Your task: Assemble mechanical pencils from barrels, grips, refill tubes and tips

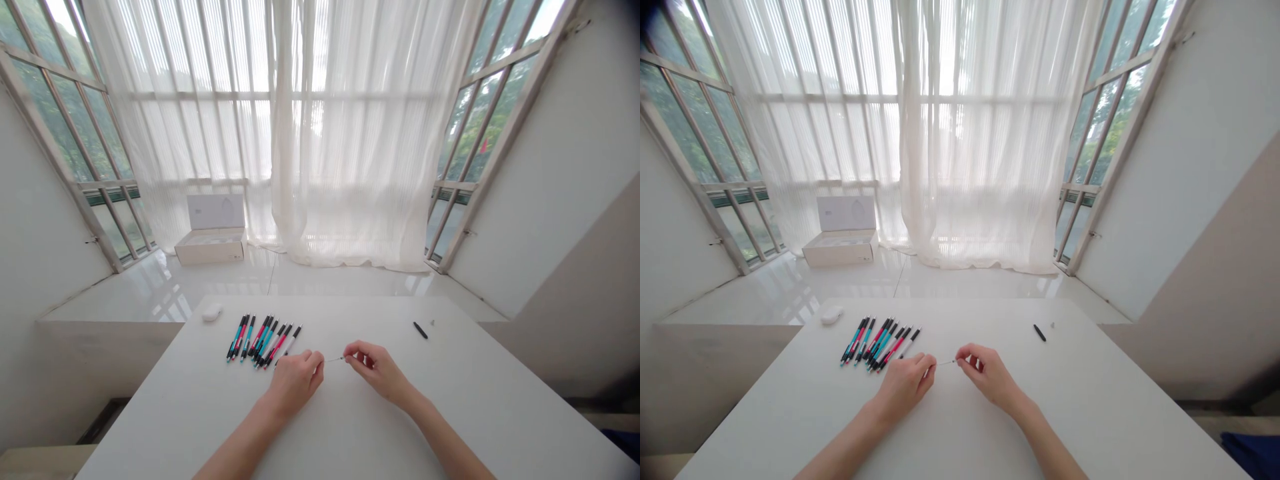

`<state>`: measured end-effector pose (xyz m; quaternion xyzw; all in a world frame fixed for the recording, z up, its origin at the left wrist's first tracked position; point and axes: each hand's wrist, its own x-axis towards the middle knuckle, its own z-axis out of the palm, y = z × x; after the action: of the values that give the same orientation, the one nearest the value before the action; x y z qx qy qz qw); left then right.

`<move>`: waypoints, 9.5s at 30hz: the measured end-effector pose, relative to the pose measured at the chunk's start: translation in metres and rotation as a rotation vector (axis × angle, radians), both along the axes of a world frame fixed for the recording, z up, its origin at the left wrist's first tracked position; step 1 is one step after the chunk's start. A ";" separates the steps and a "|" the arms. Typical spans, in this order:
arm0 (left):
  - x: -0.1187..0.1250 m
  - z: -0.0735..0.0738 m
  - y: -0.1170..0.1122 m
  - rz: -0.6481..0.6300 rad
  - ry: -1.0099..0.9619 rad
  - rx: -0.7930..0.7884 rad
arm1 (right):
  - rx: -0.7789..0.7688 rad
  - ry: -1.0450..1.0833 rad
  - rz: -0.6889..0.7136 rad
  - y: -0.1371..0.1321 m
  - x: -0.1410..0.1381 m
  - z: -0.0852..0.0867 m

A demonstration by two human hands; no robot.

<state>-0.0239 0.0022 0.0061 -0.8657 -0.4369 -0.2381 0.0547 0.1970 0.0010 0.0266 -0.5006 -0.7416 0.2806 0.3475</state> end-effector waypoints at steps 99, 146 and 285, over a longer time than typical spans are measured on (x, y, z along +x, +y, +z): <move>0.002 -0.002 0.000 -0.238 -0.085 -0.237 | -0.167 0.052 0.123 -0.007 -0.016 -0.015; 0.001 -0.005 -0.001 -0.174 -0.054 -0.243 | -0.034 -0.204 0.124 -0.010 -0.007 -0.008; -0.001 -0.005 0.001 -0.267 -0.119 -0.153 | 0.297 -0.242 -0.025 -0.020 0.003 -0.014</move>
<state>-0.0248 0.0029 0.0012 -0.9021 -0.3371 -0.2604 -0.0696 0.1996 -0.0194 0.0125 -0.4829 -0.8051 0.1014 0.3292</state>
